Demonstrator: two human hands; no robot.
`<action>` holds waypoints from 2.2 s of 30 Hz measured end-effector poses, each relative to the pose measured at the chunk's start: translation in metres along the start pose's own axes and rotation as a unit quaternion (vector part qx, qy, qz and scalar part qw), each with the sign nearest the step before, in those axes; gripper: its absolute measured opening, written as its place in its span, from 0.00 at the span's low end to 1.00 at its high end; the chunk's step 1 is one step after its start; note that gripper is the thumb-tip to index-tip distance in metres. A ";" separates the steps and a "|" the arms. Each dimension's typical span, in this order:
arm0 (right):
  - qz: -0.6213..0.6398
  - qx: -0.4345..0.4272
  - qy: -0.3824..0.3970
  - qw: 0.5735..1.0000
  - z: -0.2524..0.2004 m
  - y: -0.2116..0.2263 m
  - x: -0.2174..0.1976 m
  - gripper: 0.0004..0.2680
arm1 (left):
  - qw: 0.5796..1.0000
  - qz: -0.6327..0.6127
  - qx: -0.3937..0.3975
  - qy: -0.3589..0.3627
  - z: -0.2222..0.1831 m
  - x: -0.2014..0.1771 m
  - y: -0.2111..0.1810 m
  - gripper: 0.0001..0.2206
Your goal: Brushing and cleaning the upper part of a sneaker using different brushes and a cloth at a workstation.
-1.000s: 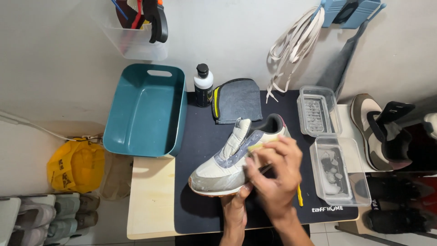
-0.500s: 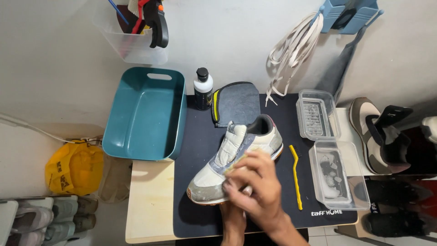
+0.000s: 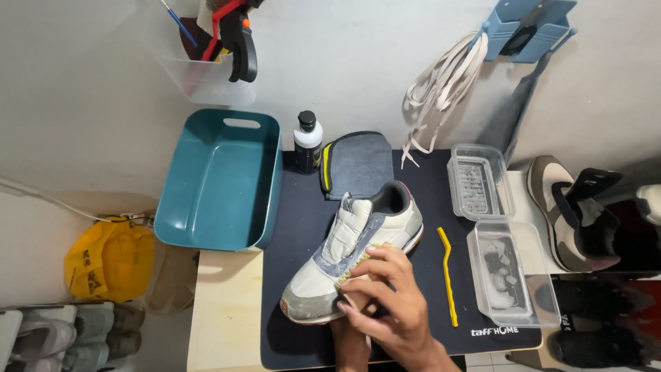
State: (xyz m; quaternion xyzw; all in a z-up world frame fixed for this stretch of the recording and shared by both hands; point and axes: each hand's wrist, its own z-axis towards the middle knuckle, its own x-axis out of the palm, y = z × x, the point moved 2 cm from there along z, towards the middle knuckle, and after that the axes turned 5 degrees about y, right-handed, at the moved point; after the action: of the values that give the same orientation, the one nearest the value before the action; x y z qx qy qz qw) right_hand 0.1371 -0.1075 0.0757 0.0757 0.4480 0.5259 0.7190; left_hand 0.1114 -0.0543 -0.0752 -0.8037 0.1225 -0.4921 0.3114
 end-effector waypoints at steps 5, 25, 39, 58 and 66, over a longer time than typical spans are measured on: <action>-0.103 0.123 -0.147 0.976 -0.003 -0.071 -0.026 0.08 | 1.000 0.010 -0.009 -0.005 -0.008 -0.006 -0.006 0.49; -0.061 -0.004 -0.129 0.990 -0.039 -0.022 -0.004 0.09 | 0.997 -0.024 0.044 0.063 -0.008 0.011 -0.023 0.42; -0.006 -0.028 -0.052 0.998 -0.041 -0.016 -0.003 0.07 | 0.592 0.747 0.273 0.132 0.011 -0.033 0.026 0.12; -0.058 0.028 -0.104 0.992 -0.023 -0.045 -0.015 0.08 | 0.998 0.004 0.024 0.052 -0.009 -0.010 -0.008 0.38; -0.040 0.043 -0.161 0.985 -0.017 0.007 0.019 0.07 | 0.997 0.056 -0.002 0.052 0.001 -0.012 0.004 0.40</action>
State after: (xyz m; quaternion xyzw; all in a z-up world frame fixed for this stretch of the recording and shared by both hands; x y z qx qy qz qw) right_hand 0.1208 -0.0947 0.0589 0.1724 0.3513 0.4575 0.7985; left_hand 0.1068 -0.0515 -0.0863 -0.7693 0.1842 -0.5150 0.3303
